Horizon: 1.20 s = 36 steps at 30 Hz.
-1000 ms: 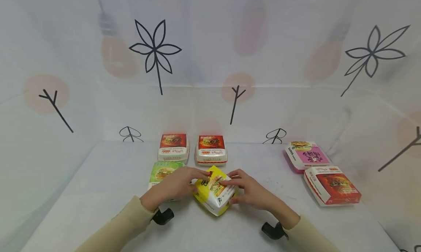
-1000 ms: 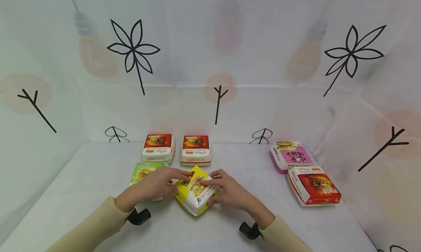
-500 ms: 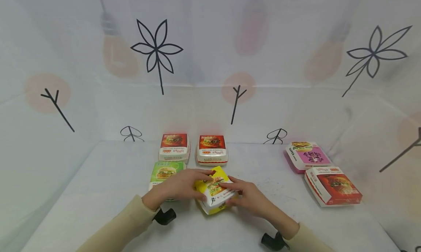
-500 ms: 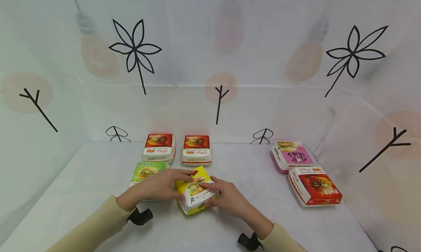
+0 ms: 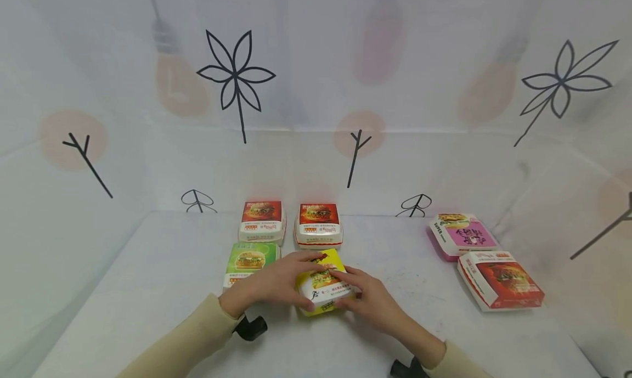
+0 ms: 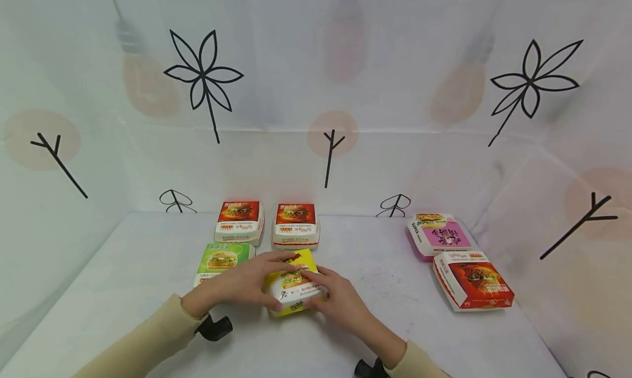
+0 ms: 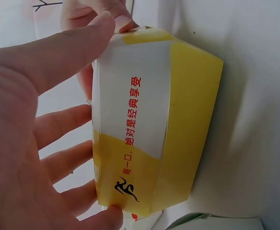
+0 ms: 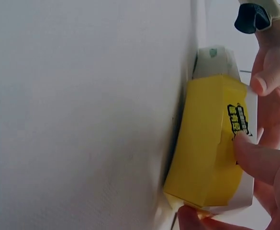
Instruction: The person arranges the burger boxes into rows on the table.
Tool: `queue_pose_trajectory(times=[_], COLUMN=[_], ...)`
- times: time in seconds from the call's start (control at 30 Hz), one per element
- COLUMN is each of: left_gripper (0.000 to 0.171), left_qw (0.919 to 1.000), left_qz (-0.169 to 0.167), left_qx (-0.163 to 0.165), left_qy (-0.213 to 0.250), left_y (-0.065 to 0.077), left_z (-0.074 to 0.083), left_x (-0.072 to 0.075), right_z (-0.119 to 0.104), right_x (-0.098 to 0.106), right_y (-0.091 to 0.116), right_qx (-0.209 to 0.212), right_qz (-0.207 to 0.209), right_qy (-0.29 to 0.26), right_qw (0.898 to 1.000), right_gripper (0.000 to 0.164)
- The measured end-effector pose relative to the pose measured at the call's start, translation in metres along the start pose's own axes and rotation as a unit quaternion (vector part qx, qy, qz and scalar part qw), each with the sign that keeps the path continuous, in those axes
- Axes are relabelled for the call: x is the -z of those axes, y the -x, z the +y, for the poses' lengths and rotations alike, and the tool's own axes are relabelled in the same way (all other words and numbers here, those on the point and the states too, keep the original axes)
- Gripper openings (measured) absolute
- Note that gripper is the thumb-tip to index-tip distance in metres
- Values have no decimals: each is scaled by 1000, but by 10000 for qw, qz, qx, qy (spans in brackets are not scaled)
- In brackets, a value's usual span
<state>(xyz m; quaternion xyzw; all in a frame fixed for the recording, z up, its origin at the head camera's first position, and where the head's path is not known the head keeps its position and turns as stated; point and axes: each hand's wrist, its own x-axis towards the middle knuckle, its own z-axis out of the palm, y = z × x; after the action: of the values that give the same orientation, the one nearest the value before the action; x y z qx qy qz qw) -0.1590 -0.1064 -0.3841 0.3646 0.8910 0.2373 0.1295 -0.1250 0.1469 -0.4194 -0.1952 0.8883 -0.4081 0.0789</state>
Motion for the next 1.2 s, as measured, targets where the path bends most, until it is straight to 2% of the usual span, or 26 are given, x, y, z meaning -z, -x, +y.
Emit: queue_pose_trajectory(times=[0.3,0.57,0.8,1.03,1.2], left_gripper=[74,73,67,66,67], left_qw=[9998,9992,9990,9991,9994], left_qz=[54,51,73,-4,-23], left_qx=[-173,-355,-407,-321,-238], left_qy=[-3,-153,-167,-258,-266], left_y=[-1,-2,-1,0,0], left_z=[-5,-5,-5,-5,-6], left_x=[2,2,2,3,4], right_z=[-6,-7,-9,-7,-2], right_x=[-2,-6,-8,-4,4], right_y=[4,7,5,4,5], right_qx=[-7,-246,-394,-377,-529], right_qz=[92,552,742,590,465], right_qy=[-29,240,433,302,42], right_qw=[10000,9979,9955,9971,9975], right_gripper=[58,53,51,51,52])
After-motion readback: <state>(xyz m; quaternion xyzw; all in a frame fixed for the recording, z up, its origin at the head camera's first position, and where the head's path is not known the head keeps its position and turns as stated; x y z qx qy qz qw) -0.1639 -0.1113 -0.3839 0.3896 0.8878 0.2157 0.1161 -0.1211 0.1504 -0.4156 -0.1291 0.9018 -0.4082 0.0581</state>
